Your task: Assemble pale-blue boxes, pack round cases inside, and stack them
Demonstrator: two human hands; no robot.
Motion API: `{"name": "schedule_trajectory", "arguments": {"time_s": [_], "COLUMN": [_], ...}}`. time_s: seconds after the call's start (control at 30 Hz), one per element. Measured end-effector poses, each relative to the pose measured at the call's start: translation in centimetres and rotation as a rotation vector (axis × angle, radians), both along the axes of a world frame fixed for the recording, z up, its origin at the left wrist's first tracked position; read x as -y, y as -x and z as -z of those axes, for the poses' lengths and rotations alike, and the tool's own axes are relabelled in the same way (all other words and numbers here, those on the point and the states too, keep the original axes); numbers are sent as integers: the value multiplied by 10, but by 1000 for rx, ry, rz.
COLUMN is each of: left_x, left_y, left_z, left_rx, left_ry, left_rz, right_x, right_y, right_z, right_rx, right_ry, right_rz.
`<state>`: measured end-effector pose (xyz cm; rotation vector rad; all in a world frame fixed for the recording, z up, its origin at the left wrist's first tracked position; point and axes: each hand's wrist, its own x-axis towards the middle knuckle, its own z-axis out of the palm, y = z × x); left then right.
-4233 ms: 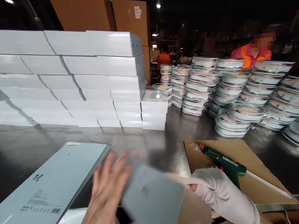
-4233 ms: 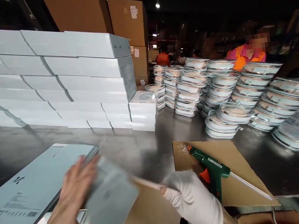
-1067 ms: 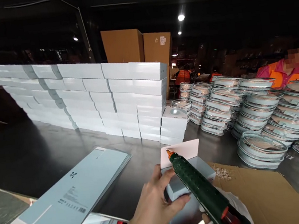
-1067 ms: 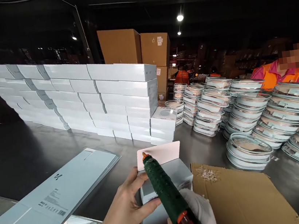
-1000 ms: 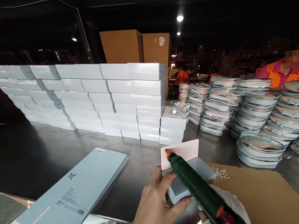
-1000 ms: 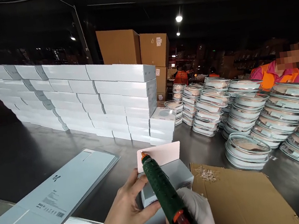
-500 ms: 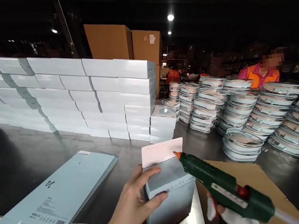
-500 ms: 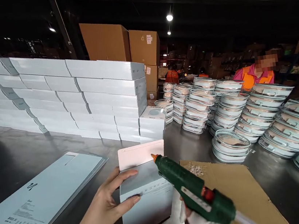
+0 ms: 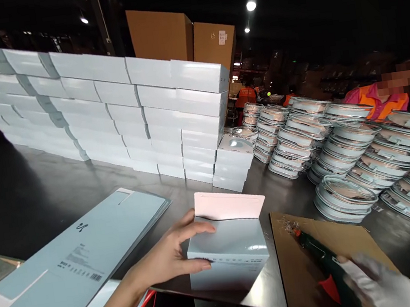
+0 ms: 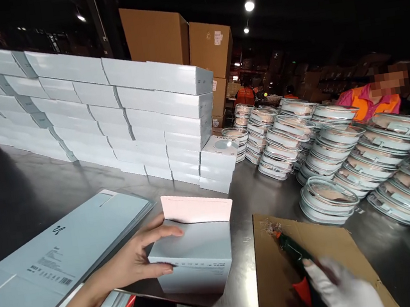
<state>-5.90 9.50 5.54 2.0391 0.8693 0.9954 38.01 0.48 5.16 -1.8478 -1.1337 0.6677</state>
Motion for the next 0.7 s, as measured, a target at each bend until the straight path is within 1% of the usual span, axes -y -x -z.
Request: {"name": "schedule_trajectory", "arguments": {"time_s": [0.03,0.1,0.13,0.17,0.2,0.23,0.3,0.37,0.4,0.47,0.5,0.57,0.63,0.67,0.7], "left_x": [-1,-2,-2,-2,-2,-2,-2,0,1,3,3,5,6,7,7], "left_y": [0,-2,-4,-7,-10,-13,-18,-20,-19,-15,-13,-11,-11,-11,-11], "left_z": [2,7,10,15,20,26,37,41,41,33,28,17,11,11,13], "left_rx": [13,57,82,113,152,198,290,325,303,214,169,111,160,217,287], "left_ry": [-19,-72,-105,-141,-178,-215,-285,-346,-361,-356,-347,-317,-236,-184,-133], "left_rz": [1,15,24,28,24,12,-4,20,42,96,121,151,132,102,62], "right_x": [-12,-36,-47,-55,-61,-64,-65,-62,-61,-59,-59,-58,-58,-57,-55], "right_y": [22,70,91,109,121,128,133,133,133,137,140,144,145,143,141], "right_z": [-6,-14,-15,-15,-14,-11,-6,-4,-5,-11,-15,-21,-21,-17,-11], "right_rx": [9,-85,-129,-168,-186,-178,-74,129,241,445,516,593,623,629,615], "right_ry": [-70,-302,-344,-372,-392,-410,-487,-620,-693,-810,-838,-847,-833,-833,-815], "right_rz": [-104,-496,-680,-821,-914,-959,-981,-1012,-1025,-1034,-1029,-1033,-1032,-1006,-944]}}
